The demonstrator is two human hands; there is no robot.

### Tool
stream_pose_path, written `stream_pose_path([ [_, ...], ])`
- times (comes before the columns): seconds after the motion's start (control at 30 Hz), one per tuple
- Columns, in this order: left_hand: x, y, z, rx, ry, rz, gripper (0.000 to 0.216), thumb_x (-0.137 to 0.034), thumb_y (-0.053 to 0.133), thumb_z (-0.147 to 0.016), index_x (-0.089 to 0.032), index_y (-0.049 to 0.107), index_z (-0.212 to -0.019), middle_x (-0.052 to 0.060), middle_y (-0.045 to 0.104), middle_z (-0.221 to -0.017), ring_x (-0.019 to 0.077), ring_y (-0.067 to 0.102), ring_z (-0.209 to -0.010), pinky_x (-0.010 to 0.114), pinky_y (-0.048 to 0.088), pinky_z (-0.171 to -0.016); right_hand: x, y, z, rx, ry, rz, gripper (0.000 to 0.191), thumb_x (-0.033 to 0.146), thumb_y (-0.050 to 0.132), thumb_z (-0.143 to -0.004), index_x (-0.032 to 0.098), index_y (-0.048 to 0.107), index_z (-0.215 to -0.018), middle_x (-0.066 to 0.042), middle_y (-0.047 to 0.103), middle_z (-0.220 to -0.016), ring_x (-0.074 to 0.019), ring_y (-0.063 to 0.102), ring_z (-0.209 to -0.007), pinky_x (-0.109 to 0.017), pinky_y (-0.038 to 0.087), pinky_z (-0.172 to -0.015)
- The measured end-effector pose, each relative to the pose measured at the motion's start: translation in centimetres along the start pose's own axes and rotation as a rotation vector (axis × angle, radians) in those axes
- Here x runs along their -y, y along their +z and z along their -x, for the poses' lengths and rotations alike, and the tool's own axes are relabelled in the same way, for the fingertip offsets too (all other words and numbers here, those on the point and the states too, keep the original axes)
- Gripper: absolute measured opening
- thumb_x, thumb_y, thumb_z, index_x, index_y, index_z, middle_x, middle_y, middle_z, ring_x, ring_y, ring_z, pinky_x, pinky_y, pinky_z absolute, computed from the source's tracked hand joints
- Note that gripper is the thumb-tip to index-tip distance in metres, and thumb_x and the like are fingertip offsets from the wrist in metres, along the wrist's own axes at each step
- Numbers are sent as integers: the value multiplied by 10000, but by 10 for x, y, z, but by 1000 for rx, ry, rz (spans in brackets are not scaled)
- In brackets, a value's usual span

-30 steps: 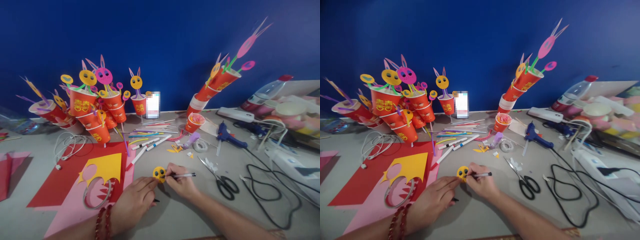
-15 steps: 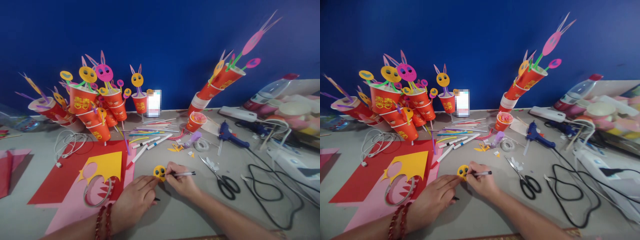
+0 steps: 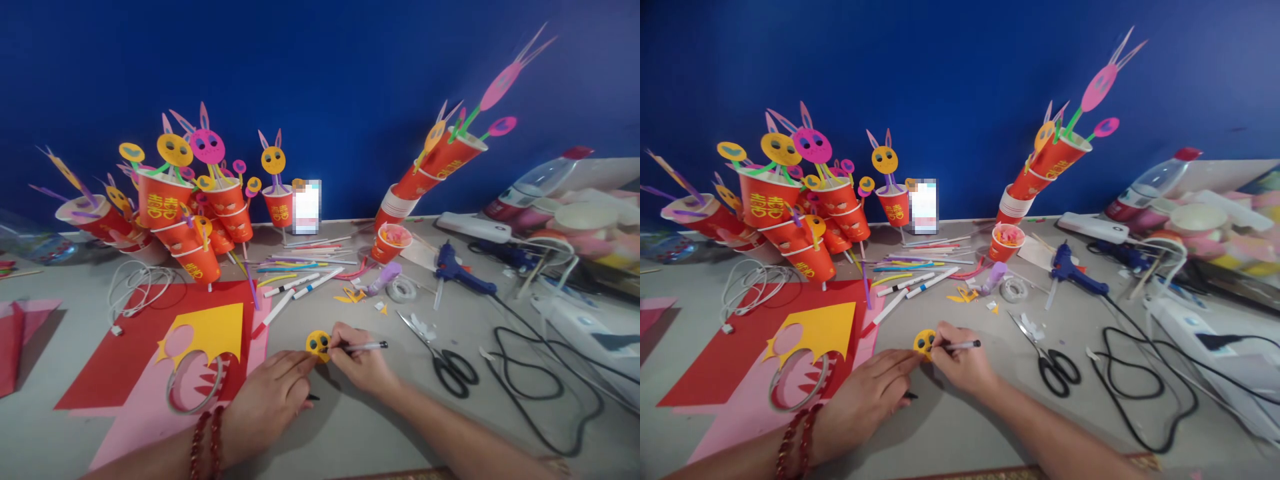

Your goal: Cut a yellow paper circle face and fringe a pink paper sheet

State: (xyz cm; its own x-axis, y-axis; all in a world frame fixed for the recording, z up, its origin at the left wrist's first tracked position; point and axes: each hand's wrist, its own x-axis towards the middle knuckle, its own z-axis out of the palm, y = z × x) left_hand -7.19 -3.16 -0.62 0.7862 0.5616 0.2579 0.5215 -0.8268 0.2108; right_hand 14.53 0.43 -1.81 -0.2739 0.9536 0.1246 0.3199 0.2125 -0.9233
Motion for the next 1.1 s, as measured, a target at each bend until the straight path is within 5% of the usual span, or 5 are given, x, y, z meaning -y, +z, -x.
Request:
stream_pose_path([
  [1.1,0,0,1,12,-9,37,110,-230,564,-963,-136,602,-1004,114,627,-1308,248,554,-1241,416,501,-1029,3,-1,0,-14,17,12,127,170,496,-716,222,459,-606,56,431,-540,-109,361,-482,-223,272,-458],
])
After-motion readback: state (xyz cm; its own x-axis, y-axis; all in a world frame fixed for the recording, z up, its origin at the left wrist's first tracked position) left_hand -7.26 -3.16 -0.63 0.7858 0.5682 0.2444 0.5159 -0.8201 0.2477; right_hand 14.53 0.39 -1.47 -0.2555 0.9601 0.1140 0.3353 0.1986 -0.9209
